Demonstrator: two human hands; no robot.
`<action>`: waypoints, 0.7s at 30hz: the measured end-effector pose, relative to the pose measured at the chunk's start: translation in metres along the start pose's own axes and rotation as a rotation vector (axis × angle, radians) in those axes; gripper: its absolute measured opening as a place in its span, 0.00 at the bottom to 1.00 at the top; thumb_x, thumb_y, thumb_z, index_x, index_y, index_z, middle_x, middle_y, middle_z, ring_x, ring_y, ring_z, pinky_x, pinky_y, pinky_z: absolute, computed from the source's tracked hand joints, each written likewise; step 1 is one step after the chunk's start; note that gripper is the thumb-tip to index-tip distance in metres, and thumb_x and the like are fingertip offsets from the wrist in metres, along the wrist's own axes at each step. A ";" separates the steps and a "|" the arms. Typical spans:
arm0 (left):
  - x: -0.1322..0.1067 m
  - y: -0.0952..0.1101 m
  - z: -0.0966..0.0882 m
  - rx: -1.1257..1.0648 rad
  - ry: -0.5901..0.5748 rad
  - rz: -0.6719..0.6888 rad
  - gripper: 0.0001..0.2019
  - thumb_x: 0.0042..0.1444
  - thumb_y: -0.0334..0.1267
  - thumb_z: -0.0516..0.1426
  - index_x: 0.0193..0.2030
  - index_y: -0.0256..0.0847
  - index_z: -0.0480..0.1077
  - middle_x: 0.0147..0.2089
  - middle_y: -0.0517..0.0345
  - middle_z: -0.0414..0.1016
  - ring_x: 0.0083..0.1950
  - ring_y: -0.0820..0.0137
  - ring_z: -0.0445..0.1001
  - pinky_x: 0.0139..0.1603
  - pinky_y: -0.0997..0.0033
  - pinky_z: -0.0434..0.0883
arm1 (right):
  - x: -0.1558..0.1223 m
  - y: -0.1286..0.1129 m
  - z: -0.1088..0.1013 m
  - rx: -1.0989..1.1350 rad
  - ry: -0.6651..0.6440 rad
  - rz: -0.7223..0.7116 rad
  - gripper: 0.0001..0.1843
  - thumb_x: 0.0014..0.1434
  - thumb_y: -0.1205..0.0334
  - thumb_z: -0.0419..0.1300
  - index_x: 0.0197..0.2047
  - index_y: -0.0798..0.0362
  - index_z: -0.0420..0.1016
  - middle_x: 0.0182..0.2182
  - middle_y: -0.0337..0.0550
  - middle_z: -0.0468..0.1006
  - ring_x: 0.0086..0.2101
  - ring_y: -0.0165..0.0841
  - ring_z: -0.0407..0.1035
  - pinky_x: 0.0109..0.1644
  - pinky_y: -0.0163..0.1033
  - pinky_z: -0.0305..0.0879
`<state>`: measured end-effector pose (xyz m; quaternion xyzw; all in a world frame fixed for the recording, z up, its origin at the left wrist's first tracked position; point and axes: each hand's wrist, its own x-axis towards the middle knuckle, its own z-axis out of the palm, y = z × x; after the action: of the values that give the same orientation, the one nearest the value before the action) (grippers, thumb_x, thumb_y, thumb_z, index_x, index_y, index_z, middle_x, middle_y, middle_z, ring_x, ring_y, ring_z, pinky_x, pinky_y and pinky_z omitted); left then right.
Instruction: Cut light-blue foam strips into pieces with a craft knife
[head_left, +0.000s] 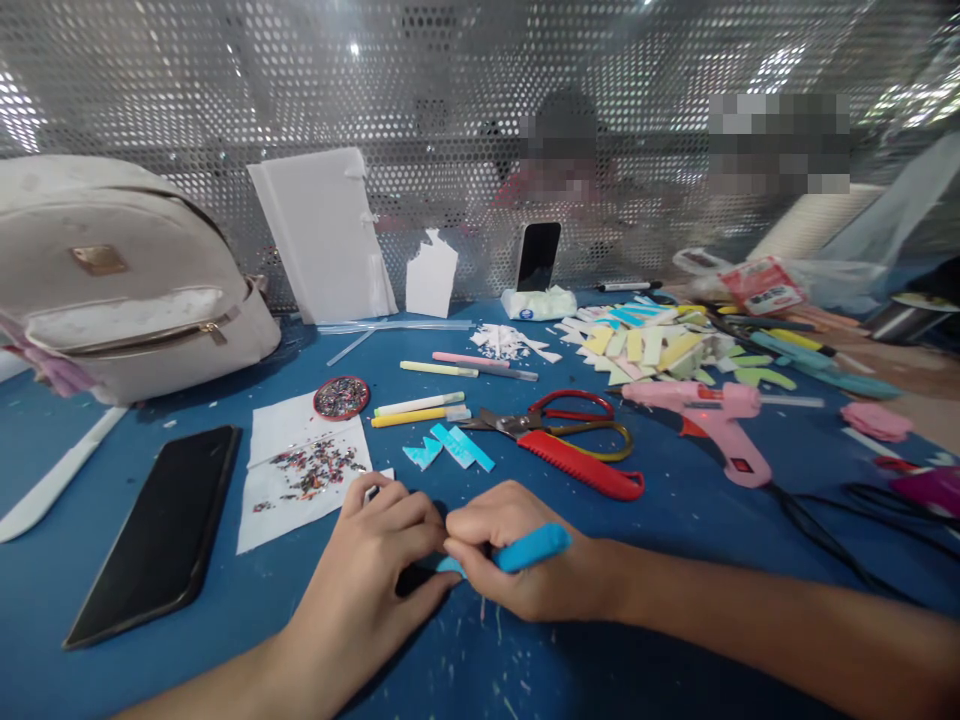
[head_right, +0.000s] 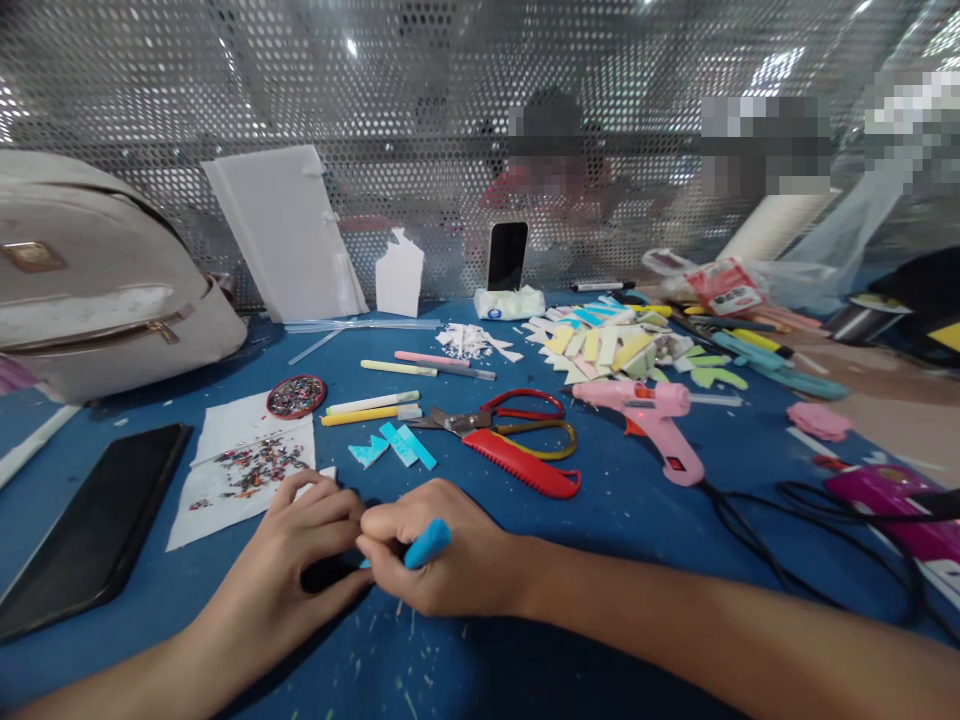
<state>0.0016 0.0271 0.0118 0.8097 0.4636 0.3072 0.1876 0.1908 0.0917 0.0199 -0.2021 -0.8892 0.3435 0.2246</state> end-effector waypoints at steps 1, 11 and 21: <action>0.000 0.000 0.000 -0.002 0.002 0.000 0.06 0.62 0.31 0.58 0.35 0.47 0.73 0.34 0.65 0.70 0.36 0.70 0.66 0.52 0.61 0.55 | 0.000 0.000 0.000 -0.007 0.012 0.019 0.18 0.63 0.67 0.50 0.23 0.51 0.47 0.18 0.30 0.52 0.20 0.24 0.50 0.25 0.33 0.46; 0.000 0.000 0.001 -0.006 0.000 -0.007 0.05 0.63 0.32 0.59 0.36 0.48 0.73 0.35 0.65 0.71 0.38 0.69 0.66 0.53 0.60 0.54 | 0.001 -0.001 -0.002 0.004 0.028 0.025 0.18 0.63 0.66 0.50 0.23 0.51 0.47 0.18 0.30 0.50 0.20 0.24 0.49 0.25 0.33 0.45; 0.000 0.000 0.001 -0.019 -0.005 -0.008 0.06 0.62 0.31 0.59 0.35 0.46 0.72 0.34 0.66 0.71 0.37 0.69 0.66 0.53 0.61 0.54 | 0.001 0.001 -0.002 0.004 0.011 0.005 0.19 0.63 0.67 0.51 0.23 0.51 0.46 0.18 0.30 0.50 0.20 0.24 0.49 0.25 0.33 0.45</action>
<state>0.0022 0.0277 0.0111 0.8068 0.4634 0.3089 0.1975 0.1914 0.0935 0.0206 -0.2059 -0.8867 0.3447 0.2291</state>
